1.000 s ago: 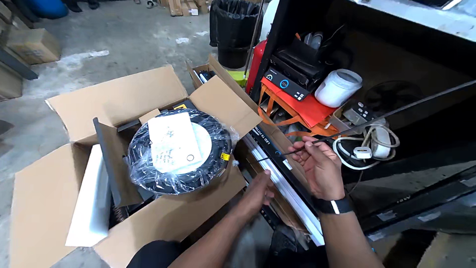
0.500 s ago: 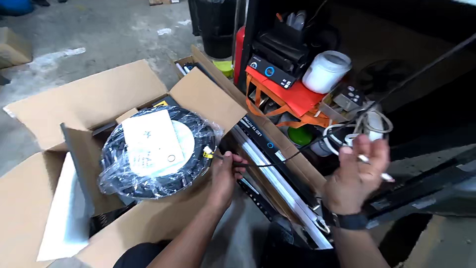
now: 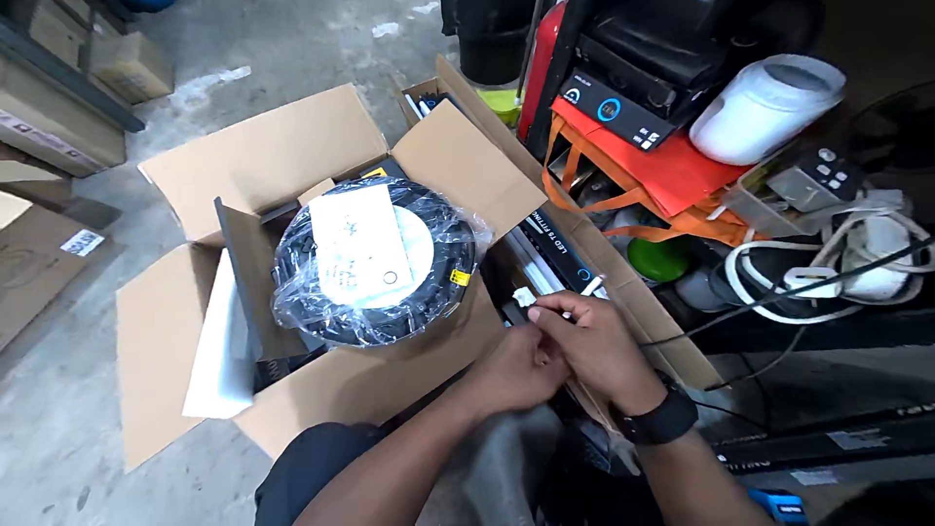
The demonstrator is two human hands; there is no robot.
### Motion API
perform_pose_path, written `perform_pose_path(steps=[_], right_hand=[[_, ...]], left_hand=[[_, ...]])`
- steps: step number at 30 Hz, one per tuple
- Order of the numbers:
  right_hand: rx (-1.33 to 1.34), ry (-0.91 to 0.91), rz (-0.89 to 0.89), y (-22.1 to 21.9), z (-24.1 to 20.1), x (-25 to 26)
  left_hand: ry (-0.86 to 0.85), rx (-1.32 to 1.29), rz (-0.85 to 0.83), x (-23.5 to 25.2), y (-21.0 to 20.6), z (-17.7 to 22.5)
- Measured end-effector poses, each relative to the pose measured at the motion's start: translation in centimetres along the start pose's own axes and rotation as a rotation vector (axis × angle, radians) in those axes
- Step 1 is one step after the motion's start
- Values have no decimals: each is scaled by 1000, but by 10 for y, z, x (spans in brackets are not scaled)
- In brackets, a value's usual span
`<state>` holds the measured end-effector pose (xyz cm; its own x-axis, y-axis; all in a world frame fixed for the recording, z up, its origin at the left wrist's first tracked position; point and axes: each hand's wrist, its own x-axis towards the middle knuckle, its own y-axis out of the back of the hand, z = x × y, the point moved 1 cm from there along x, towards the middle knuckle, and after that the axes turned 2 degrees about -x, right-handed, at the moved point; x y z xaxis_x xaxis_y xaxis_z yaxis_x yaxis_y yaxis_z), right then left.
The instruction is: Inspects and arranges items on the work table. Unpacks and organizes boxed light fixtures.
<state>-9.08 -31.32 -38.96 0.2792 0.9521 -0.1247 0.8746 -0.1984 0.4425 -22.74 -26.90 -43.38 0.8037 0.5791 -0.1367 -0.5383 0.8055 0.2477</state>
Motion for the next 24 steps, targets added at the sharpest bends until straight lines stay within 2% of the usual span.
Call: perform_pose_path(steps=[2, 5, 7, 10, 11, 13, 16, 21, 24], right_hand=[[55, -28, 14, 5, 8, 3], [209, -108, -52, 11, 18, 3], [296, -146, -77, 13, 20, 3], [348, -171, -94, 13, 14, 2], [346, -174, -111, 13, 12, 1], [342, -181, -155, 10, 9, 0], [330, -181, -222, 7, 7, -2], [154, -171, -200, 11, 8, -3], [96, -154, -186, 10, 8, -2]], left_hand=[[24, 143, -14, -8, 15, 8], [93, 250, 102, -15, 37, 3], [120, 212, 216, -15, 48, -3], [75, -8, 356, -15, 56, -1], [51, -96, 357, -15, 57, 1], [17, -188, 254, -13, 60, 2], [-26, -174, 123, -9, 60, -3], [154, -365, 245, -10, 63, 1], [198, -432, 241, -11, 64, 0]])
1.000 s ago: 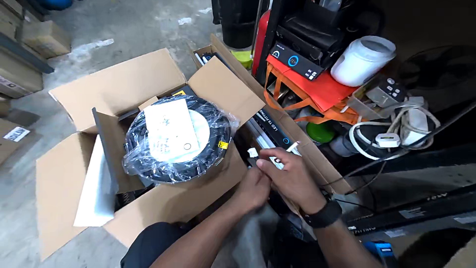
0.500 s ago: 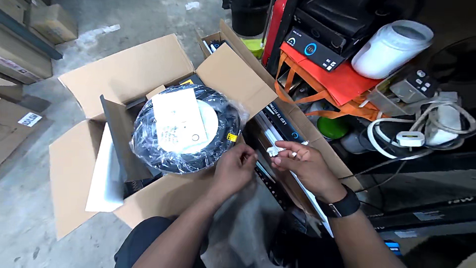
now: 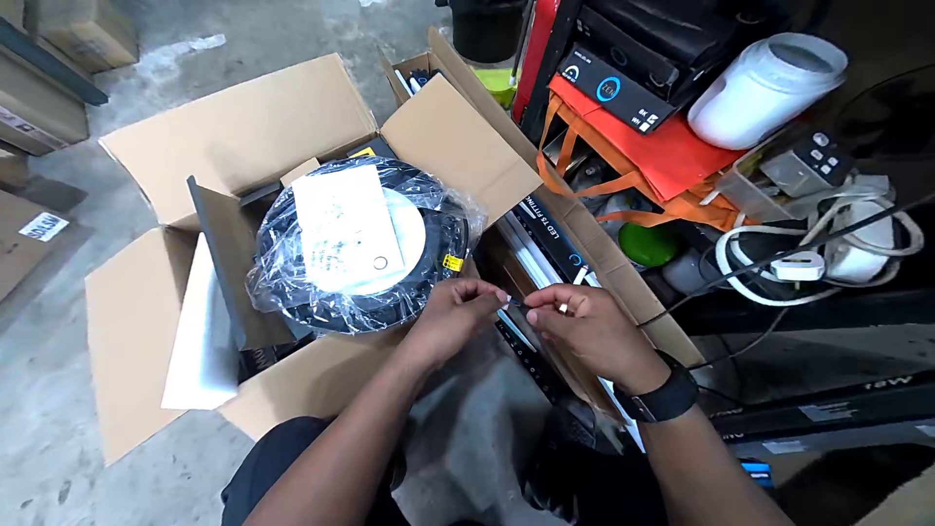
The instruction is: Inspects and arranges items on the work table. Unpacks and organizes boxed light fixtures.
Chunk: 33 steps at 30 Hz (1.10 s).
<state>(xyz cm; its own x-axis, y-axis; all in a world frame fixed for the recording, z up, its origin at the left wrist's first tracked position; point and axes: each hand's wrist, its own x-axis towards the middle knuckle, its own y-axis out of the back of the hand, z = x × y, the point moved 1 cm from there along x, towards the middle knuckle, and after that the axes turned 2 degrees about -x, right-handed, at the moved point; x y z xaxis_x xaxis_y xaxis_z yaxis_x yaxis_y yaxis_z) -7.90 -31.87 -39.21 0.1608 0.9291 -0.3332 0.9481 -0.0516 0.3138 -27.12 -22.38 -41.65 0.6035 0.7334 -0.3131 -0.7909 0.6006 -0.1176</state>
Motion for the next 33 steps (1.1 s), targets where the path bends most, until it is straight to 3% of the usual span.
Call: perform_pose_path(steps=[5, 8, 12, 15, 17, 19, 23, 25, 27, 29, 31, 33], right_hand=[[-77, 89, 15, -1, 2, 0], [-154, 86, 69, 0, 7, 1], [-249, 8, 127, 6, 18, 2], [-299, -31, 128, 10, 27, 3], [-350, -59, 130, 12, 32, 3], [-422, -90, 141, 15, 38, 3], [-517, -128, 143, 15, 42, 6], [-547, -132, 128, 14, 42, 7], [-577, -123, 117, 12, 42, 8], [-579, -105, 108, 9, 40, 9], [-578, -91, 107, 7, 38, 11], [-566, -79, 102, 5, 37, 13]], left_hand=[[-4, 29, 6, -3, -3, 1], [-239, 408, 191, -10, 12, 10], [-524, 999, 536, -18, 65, 22], [-478, 1335, 705, -24, 89, 24], [-374, 1416, 697, -29, 95, 20], [-319, 1344, 587, -31, 91, 14], [-109, 765, 158, -31, 70, 10], [-266, 797, 304, -33, 59, 11], [-688, 1012, 488, -31, 45, 13], [-971, 1135, 456, -24, 30, 14], [-899, 1310, 424, -10, 18, 5], [-648, 1481, 418, 7, 17, -9]])
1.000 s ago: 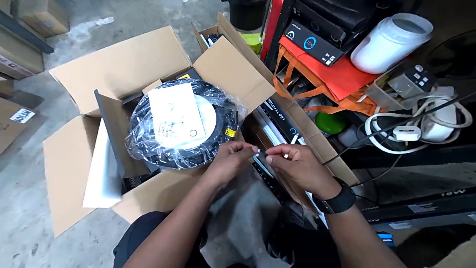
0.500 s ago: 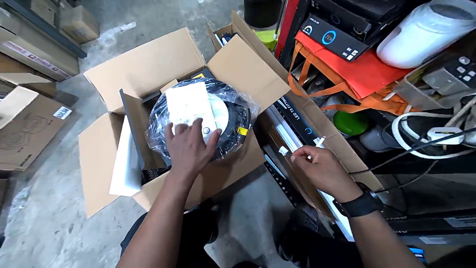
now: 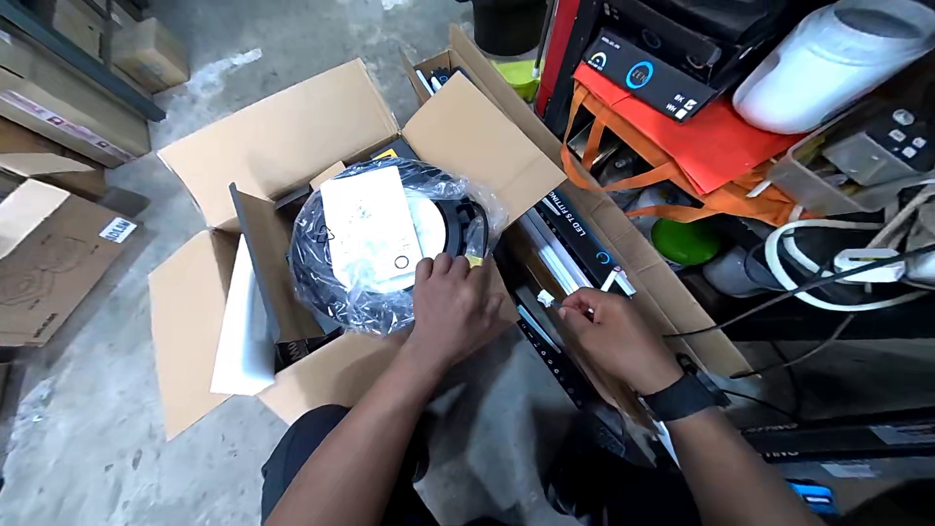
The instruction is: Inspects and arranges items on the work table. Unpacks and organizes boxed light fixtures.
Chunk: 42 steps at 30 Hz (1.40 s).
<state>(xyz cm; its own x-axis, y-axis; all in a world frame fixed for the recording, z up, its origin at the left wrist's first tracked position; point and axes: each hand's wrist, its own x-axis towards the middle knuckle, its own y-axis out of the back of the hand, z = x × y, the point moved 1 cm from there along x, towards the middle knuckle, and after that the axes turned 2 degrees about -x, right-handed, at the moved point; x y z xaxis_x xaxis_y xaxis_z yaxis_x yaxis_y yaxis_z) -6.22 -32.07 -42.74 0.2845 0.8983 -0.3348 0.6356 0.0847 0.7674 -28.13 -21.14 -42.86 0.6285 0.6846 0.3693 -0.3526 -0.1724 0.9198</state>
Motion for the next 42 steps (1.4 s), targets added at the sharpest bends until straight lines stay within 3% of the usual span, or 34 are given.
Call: perform_pose_path(steps=[2, 6, 11, 17, 22, 26, 29, 33, 37, 42], right_hand=[[12, 3, -2, -1, -3, 2], [35, -5, 12, 3, -3, -2], [100, 71, 118, 7, -4, -6], [137, 82, 195, 9, 4, -5], [145, 94, 220, 13, 8, -9], [120, 57, 176, 20, 10, -15], [123, 45, 190, 24, 11, -13], [117, 10, 132, 22, 5, -13], [114, 8, 106, 21, 3, -12], [155, 16, 96, 21, 2, -12]], left_hand=[[73, 74, -106, 5, -12, -5], [117, 51, -131, 3, -7, 5], [69, 59, 60, 5, 17, 29], [-19, -4, 118, 10, 7, 45], [33, -122, 170, 16, 24, 12], [18, -305, 380, 6, 36, -7], [-34, -355, 193, -12, 23, 23], [184, -116, -288, -1, 3, 29], [339, 21, -365, 16, -13, 15], [481, 10, -544, 23, 6, 14]])
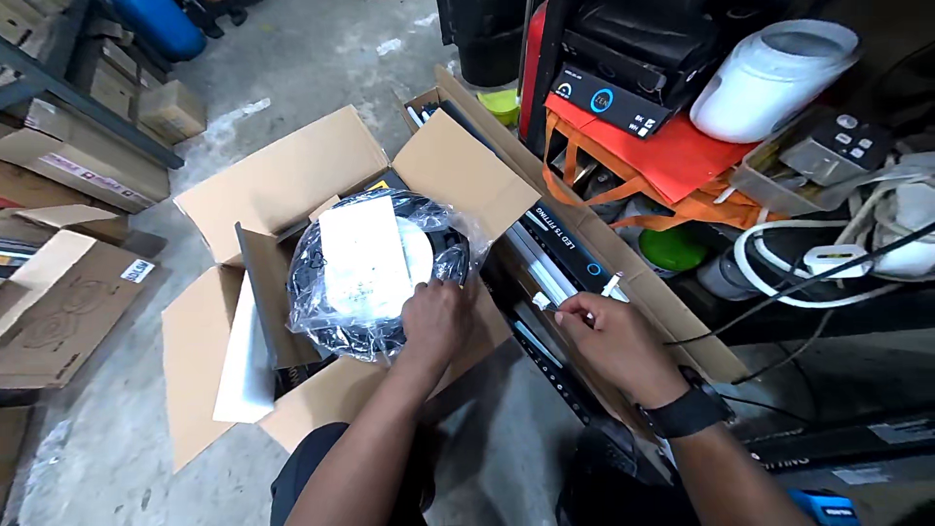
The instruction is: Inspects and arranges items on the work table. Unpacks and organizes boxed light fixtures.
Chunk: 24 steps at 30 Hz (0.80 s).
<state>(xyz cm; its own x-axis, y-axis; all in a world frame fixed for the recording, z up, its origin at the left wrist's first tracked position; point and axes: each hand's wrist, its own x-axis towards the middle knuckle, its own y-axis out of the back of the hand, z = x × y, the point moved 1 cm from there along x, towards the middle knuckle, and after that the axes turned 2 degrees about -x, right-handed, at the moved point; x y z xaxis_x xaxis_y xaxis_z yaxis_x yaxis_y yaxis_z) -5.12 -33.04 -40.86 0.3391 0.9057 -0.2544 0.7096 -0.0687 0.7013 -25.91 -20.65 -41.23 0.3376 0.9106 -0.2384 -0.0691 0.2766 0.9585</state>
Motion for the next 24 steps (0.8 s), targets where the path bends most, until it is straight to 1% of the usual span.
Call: perform_pose_path(steps=[1, 3, 6, 7, 8, 11, 13, 14, 16, 19, 24], right_hand=[[36, 8, -5, 0, -1, -1], [151, 27, -23, 0, -4, -2], [303, 31, -63, 3, -8, -3], [333, 29, -73, 3, -9, -4], [354, 28, -76, 4, -10, -4], [381, 18, -76, 2, -9, -4], [375, 0, -71, 0, -7, -3], [366, -11, -69, -1, -6, -2], [345, -24, -68, -3, -3, -1], [354, -16, -51, -2, 0, 0], [572, -34, -1, -4, -2, 2]], left_hand=[[30, -48, -83, 0, 6, -1], [37, -245, -248, 4, 11, -6], [-38, -643, -359, 9, -6, -15], [-38, -775, -386, 7, -10, -15], [-13, -900, -414, 5, -15, -13], [153, -1205, -542, -8, -31, -3], [238, -1325, -628, -15, -44, 1], [255, -1364, -665, -16, -49, 3], [215, -1452, -728, -17, -52, 3], [47, -1627, -771, -11, -46, -1], [-110, -1812, -757, -4, -41, 0]])
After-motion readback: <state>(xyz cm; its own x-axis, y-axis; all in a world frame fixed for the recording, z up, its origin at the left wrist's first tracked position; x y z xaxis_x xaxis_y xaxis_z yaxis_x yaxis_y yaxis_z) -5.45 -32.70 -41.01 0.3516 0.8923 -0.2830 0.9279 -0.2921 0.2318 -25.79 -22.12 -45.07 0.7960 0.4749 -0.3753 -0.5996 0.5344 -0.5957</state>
